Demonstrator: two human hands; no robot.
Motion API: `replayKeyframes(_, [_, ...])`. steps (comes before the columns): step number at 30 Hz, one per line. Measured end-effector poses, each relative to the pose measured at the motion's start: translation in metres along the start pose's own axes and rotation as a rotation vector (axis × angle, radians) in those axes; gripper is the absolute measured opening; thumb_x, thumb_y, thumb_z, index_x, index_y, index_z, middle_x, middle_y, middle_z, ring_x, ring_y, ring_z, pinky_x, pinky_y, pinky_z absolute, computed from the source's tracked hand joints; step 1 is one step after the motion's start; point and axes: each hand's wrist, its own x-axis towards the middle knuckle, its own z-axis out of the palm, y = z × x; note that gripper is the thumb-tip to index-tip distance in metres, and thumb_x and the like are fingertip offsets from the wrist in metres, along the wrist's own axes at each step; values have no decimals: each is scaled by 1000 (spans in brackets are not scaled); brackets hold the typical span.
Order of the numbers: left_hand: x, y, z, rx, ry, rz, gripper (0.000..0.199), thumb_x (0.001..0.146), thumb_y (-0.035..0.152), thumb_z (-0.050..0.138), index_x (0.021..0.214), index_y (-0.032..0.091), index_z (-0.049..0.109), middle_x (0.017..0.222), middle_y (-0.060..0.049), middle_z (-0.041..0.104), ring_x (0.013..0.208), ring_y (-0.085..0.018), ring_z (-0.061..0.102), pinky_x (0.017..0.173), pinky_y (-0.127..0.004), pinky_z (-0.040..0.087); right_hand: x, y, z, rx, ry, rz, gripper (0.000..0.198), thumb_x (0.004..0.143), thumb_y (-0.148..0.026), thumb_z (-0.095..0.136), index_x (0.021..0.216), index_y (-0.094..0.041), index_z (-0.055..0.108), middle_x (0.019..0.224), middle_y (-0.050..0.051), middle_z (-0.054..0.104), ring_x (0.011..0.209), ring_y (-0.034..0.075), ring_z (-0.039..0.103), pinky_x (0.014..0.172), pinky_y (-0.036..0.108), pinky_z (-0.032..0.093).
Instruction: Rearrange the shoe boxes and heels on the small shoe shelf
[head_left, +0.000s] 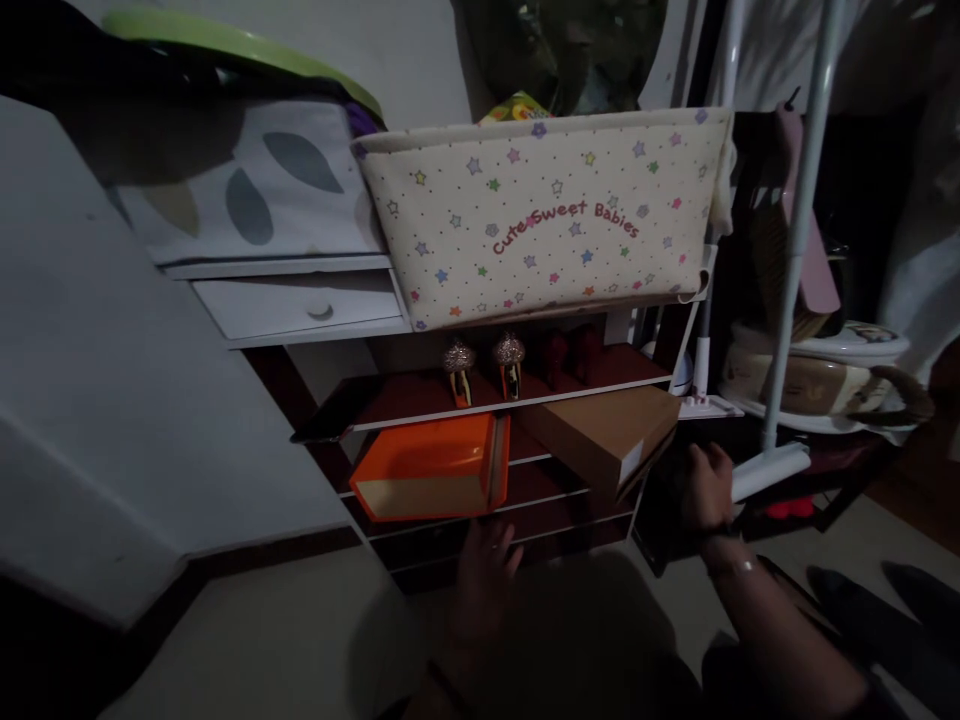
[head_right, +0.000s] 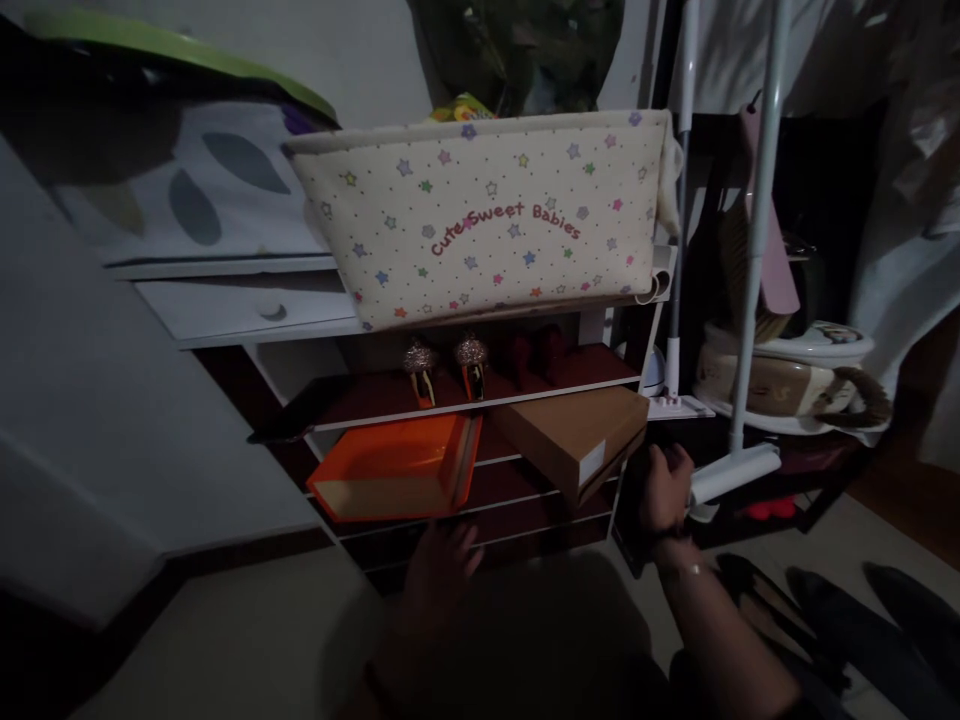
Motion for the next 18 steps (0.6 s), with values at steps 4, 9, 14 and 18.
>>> replayKeyframes(4, [2, 41, -17, -67, 48, 113, 16, 97, 28, 48, 99, 32, 64, 134, -7, 64, 131, -25, 60, 105, -50, 52, -86, 27, -2, -318, -190, -745, 46, 89, -31, 65, 132, -21, 54, 131, 13, 57, 124, 30, 55, 112, 52, 44])
replayKeyframes(9, [4, 87, -29, -123, 100, 211, 23, 102, 31, 37, 91, 28, 57, 115, -11, 66, 121, -24, 65, 97, -46, 57, -175, 50, 89, -716, -902, -1270, 70, 89, -19, 61, 155, -17, 37, 148, 19, 51, 141, 35, 45, 122, 62, 31])
replayKeyframes(14, [2, 99, -37, -108, 79, 195, 26, 102, 42, 39, 90, 26, 56, 111, -13, 65, 114, -28, 67, 95, -49, 59, -199, 90, 191, -981, -962, -1558, 59, 105, -25, 47, 161, -22, 31, 165, 18, 36, 153, 37, 30, 118, 67, 30])
replayKeyframes(18, [5, 98, -43, -74, 71, 202, 27, 102, 42, 38, 93, 26, 59, 113, -14, 65, 115, -28, 66, 94, -49, 59, -196, 117, 217, -1090, -927, -1592, 57, 108, -25, 38, 163, -31, 26, 163, 17, 40, 147, 35, 40, 110, 64, 38])
